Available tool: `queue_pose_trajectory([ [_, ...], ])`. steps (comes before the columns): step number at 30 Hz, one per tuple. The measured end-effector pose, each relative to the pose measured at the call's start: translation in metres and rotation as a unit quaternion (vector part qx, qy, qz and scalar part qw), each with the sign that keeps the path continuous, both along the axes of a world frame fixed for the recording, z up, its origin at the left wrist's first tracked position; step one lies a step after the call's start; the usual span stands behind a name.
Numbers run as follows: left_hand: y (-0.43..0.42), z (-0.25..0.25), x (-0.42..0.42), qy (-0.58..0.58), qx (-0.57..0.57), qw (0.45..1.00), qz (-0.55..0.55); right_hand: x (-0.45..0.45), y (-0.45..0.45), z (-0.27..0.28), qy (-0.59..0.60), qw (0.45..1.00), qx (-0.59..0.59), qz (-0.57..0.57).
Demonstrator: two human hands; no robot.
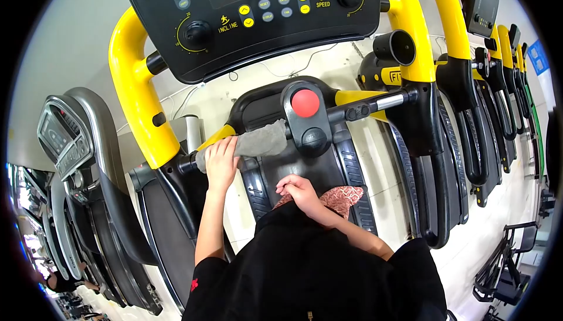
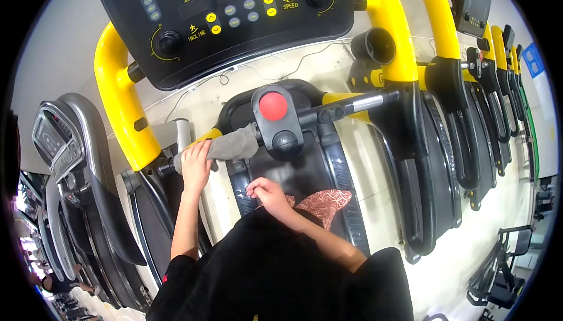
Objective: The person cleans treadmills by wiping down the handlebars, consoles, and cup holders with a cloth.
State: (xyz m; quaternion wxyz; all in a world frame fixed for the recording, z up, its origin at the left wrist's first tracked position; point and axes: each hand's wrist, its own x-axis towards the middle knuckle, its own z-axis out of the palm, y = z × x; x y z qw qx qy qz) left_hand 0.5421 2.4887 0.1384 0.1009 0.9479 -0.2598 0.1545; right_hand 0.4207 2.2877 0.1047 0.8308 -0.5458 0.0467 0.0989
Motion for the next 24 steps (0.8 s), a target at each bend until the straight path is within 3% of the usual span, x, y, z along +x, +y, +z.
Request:
queue_pose_trajectory([
  [2, -0.010, 0.005, 0.003, 0.090, -0.159, 0.983, -0.014, -0.001, -0.001, -0.006, -0.011, 1.000, -0.001, 0.005],
  [6, -0.064, -0.012, 0.008, 0.125, -0.266, 0.955, -0.035, -0.006, -0.010, -0.006, -0.004, 1.000, -0.015, -0.005],
  [8, -0.095, -0.010, 0.005, 0.144, -0.220, 0.965, -0.020, -0.008, -0.015, -0.014, 0.011, 0.999, -0.007, -0.033],
  [12, -0.131, -0.005, -0.008, 0.066, -0.125, 0.990, -0.014, -0.015, -0.032, -0.009, 0.019, 0.997, -0.032, -0.074],
  [16, -0.096, 0.006, -0.004, 0.035, -0.017, 0.999, -0.035, -0.025, -0.037, -0.018, 0.007, 0.995, 0.006, -0.096],
  [20, -0.056, 0.008, -0.003, 0.010, -0.001, 0.998, -0.054, -0.015, -0.025, -0.007, 0.061, 0.998, -0.030, -0.020],
  [24, -0.015, -0.008, -0.008, -0.008, 0.000, 1.000, 0.008, 0.000, -0.003, -0.006, -0.006, 1.000, 0.010, 0.004],
])
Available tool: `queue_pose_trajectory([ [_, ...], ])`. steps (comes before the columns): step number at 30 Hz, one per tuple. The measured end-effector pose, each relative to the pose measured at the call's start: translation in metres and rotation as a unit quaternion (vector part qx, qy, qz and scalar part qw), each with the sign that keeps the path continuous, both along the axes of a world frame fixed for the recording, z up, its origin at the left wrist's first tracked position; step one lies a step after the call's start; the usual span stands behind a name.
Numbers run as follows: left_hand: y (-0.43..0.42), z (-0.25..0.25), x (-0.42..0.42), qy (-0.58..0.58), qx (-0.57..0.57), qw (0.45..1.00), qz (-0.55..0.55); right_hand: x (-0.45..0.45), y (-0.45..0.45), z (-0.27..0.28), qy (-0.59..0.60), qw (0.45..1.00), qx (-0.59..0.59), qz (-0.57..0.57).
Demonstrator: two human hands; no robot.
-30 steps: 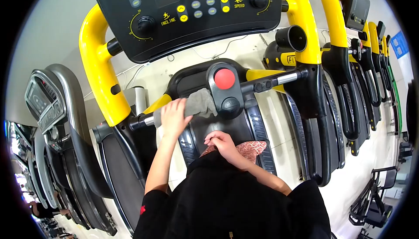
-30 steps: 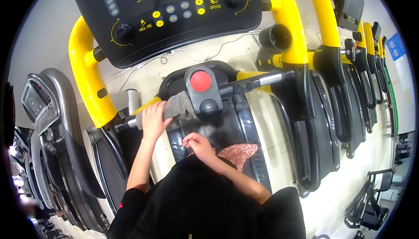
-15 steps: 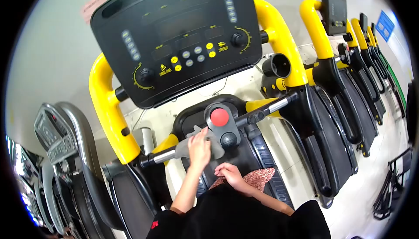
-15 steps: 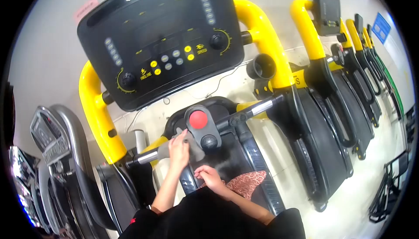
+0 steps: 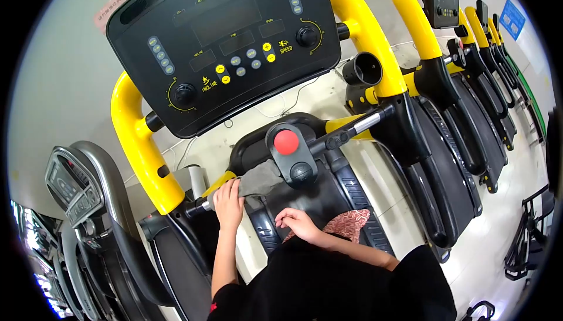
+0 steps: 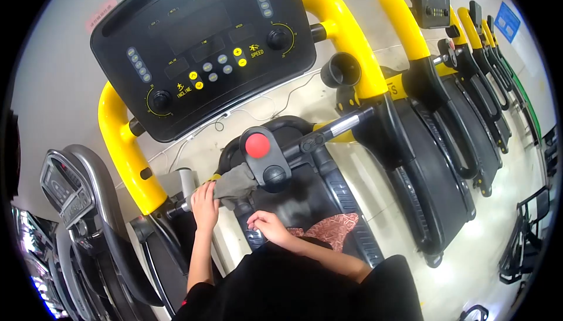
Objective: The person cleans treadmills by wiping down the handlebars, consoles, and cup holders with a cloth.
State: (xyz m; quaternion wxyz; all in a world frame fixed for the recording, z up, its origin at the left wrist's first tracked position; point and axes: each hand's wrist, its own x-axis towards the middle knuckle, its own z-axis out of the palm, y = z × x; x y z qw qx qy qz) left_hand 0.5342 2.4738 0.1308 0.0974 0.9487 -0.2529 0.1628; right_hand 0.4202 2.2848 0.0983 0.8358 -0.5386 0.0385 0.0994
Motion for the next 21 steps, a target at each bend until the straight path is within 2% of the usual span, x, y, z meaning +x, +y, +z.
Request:
queue_pose_trajectory([
  [2, 0.022, -0.017, 0.009, -0.001, -0.015, 1.000, 0.012, 0.002, 0.003, -0.001, -0.007, 0.999, -0.014, 0.038],
  [4, 0.039, -0.038, 0.022, 0.053, -0.166, 0.975, 0.137, -0.001, 0.001, -0.001, -0.003, 0.999, -0.019, 0.047],
  [5, 0.034, -0.034, 0.032, 0.114, -0.394, 0.900, 0.149, -0.001, -0.002, -0.001, -0.006, 0.998, -0.031, 0.049],
  [6, 0.025, -0.025, 0.048, 0.164, -0.600, 0.768, 0.153, -0.003, -0.004, -0.001, -0.011, 0.998, -0.046, 0.052],
  [8, -0.012, 0.036, 0.053, 0.207, -0.746, 0.624, 0.106, -0.008, -0.007, 0.001, -0.003, 0.998, -0.041, 0.054],
  [10, -0.039, 0.055, 0.071, 0.168, -0.707, 0.685, 0.043, -0.011, -0.011, 0.013, 0.041, 0.998, -0.026, 0.043],
  [11, -0.054, 0.056, 0.080, 0.167, -0.708, 0.685, 0.042, -0.011, -0.012, 0.011, 0.040, 0.998, -0.027, 0.043],
  [13, -0.085, 0.051, 0.094, 0.197, -0.516, 0.829, 0.083, -0.014, -0.015, 0.005, 0.019, 0.999, -0.029, 0.019],
  [14, -0.098, 0.048, 0.095, 0.207, -0.407, 0.884, 0.100, -0.014, -0.017, 0.003, 0.019, 0.999, -0.028, 0.015],
  [15, -0.113, 0.046, 0.090, 0.219, -0.350, 0.910, 0.031, -0.015, -0.019, 0.002, 0.016, 1.000, -0.024, -0.005],
  [16, -0.125, 0.043, 0.085, 0.230, -0.291, 0.928, -0.038, -0.017, -0.023, 0.001, 0.014, 0.999, -0.020, -0.027],
  [18, -0.124, 0.039, 0.076, 0.136, -0.344, 0.929, -0.002, -0.021, -0.033, 0.004, 0.024, 0.998, -0.037, -0.041],
  [21, -0.099, 0.027, 0.067, 0.151, -0.272, 0.949, 0.059, -0.031, -0.040, 0.003, 0.059, 0.994, -0.017, -0.088],
])
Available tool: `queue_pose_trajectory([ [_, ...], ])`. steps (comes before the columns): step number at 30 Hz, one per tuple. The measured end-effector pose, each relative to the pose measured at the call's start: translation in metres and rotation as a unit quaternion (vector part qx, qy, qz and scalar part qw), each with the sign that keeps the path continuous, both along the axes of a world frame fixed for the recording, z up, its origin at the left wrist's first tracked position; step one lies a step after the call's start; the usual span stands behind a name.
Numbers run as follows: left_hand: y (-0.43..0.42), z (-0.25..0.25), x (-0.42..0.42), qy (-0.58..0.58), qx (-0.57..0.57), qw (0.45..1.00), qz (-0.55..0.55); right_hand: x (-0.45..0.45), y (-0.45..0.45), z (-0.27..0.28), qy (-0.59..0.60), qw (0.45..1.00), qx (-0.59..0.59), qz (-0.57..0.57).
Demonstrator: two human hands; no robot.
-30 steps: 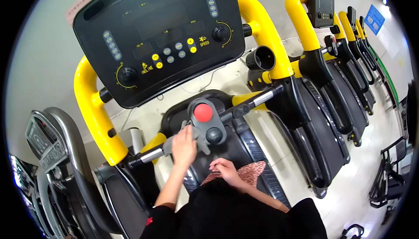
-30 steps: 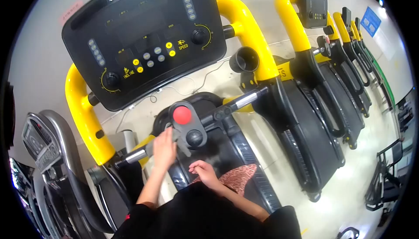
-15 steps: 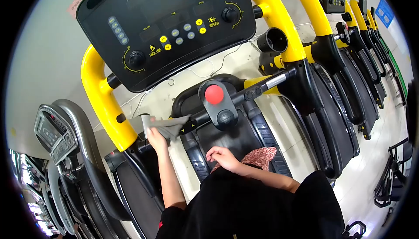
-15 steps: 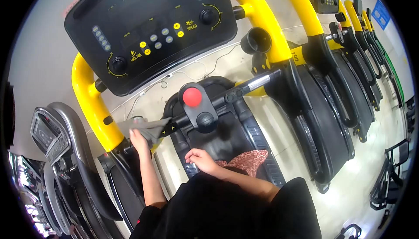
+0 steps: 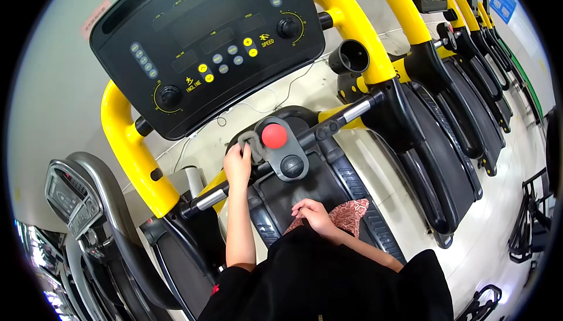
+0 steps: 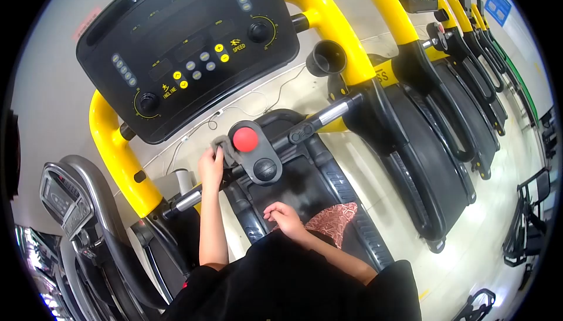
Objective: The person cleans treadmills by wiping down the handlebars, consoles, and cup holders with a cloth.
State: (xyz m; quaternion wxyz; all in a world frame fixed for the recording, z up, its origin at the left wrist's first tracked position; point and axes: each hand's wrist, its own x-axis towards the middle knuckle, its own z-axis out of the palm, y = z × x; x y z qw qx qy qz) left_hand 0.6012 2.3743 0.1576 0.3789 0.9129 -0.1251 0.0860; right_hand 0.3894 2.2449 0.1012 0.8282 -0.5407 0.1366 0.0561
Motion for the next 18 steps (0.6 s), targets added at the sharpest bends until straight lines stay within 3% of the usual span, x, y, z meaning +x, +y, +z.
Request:
queue_pose_trajectory([
  [2, 0.009, -0.008, -0.014, -0.010, 0.032, 0.999, 0.000, 0.000, 0.002, -0.008, 0.003, 1.000, 0.010, 0.002],
  [3, 0.004, 0.006, -0.029, 0.000, 0.106, 0.994, -0.018, 0.001, 0.004, -0.008, 0.003, 1.000, 0.019, 0.008],
  [5, -0.006, 0.016, -0.053, -0.106, 0.137, 0.979, -0.110, 0.007, 0.009, -0.005, -0.030, 0.999, 0.001, 0.028],
  [8, -0.020, 0.013, -0.075, -0.111, 0.148, 0.960, -0.209, 0.013, 0.018, 0.003, -0.055, 0.996, -0.018, 0.069],
  [9, -0.019, 0.009, -0.074, -0.105, 0.135, 0.963, -0.207, 0.016, 0.020, 0.006, -0.054, 0.995, -0.020, 0.081],
  [12, -0.004, 0.009, -0.057, -0.031, 0.017, 0.999, -0.032, 0.020, 0.021, 0.003, -0.061, 0.995, -0.020, 0.077],
  [13, 0.005, 0.015, -0.052, 0.053, -0.008, 0.998, 0.041, 0.018, 0.020, 0.001, -0.064, 0.995, -0.026, 0.069],
  [15, 0.007, 0.018, -0.049, -0.006, -0.054, 0.995, 0.083, 0.016, 0.015, -0.003, -0.056, 0.997, -0.018, 0.050],
  [16, 0.000, 0.017, -0.056, 0.047, 0.031, 0.996, 0.064, 0.013, 0.013, -0.006, -0.049, 0.998, -0.010, 0.036],
  [18, -0.024, 0.002, -0.075, -0.037, 0.053, 0.995, -0.078, 0.012, 0.011, -0.003, -0.040, 0.998, -0.012, 0.041],
])
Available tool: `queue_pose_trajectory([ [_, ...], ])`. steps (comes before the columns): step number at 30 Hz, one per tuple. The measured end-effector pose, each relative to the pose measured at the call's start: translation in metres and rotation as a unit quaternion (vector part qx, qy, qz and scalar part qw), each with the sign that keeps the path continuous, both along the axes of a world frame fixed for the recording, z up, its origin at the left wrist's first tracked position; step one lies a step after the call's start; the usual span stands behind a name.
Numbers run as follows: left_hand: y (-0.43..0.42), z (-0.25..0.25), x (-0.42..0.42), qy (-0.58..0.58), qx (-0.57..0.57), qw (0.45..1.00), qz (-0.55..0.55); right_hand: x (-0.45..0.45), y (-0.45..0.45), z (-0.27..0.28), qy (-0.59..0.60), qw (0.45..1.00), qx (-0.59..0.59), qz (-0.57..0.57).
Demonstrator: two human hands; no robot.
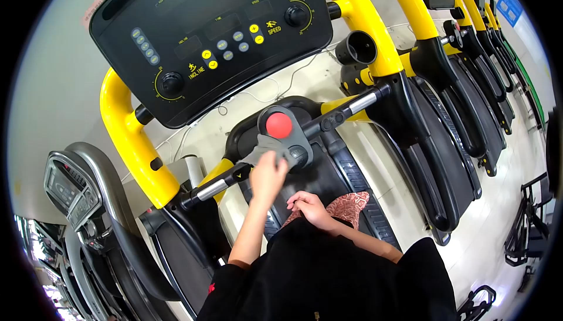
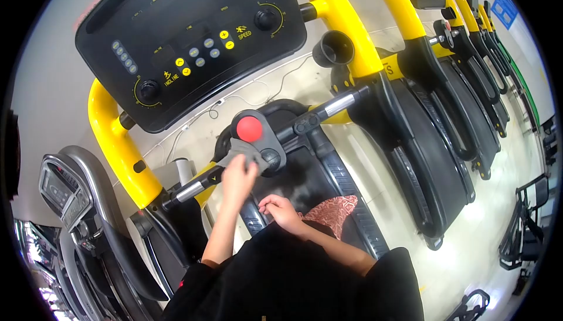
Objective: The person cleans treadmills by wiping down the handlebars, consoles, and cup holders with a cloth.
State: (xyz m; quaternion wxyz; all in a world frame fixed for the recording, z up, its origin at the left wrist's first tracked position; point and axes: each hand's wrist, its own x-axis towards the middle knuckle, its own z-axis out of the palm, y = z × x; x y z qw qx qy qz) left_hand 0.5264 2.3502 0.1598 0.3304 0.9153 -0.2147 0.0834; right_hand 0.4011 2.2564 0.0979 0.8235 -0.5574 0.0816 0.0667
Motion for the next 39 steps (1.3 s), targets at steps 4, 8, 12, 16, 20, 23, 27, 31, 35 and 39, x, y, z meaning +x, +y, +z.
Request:
queue_pose_trajectory([
  [4, -0.020, -0.004, -0.020, 0.042, -0.001, 0.994, -0.105, 0.005, 0.004, -0.001, -0.023, 1.000, 0.004, 0.004],
  [8, 0.003, 0.002, -0.008, 0.084, -0.056, 0.991, -0.090, 0.001, -0.003, 0.004, 0.003, 1.000, 0.003, -0.014],
  [12, 0.023, 0.012, 0.000, 0.189, -0.371, 0.909, -0.005, 0.005, -0.002, 0.001, -0.016, 0.994, 0.005, -0.105],
  [16, 0.000, 0.037, -0.047, 0.231, -0.146, 0.954, -0.120, 0.019, -0.005, -0.002, -0.081, 0.983, -0.104, -0.129],
  [20, -0.008, 0.041, -0.059, 0.184, -0.184, 0.947, -0.190, 0.026, -0.014, -0.017, -0.163, 0.965, -0.192, -0.075],
  [23, 0.010, 0.047, -0.034, 0.195, -0.335, 0.918, -0.088, 0.031, -0.030, 0.016, -0.131, 0.983, -0.086, -0.092],
  [27, 0.030, 0.037, 0.011, 0.240, -0.299, 0.923, 0.024, 0.058, -0.065, 0.030, -0.076, 0.972, -0.153, -0.160],
  [31, 0.011, 0.020, 0.005, 0.273, -0.278, 0.921, 0.021, 0.086, -0.079, 0.068, -0.121, 0.909, -0.316, -0.243],
  [35, 0.011, -0.006, -0.015, 0.338, -0.301, 0.892, -0.018, 0.071, -0.043, 0.065, -0.171, 0.887, -0.388, -0.181],
  [39, 0.025, -0.028, -0.015, 0.357, -0.211, 0.909, -0.045, 0.060, -0.035, 0.054, -0.156, 0.925, -0.343, -0.041],
])
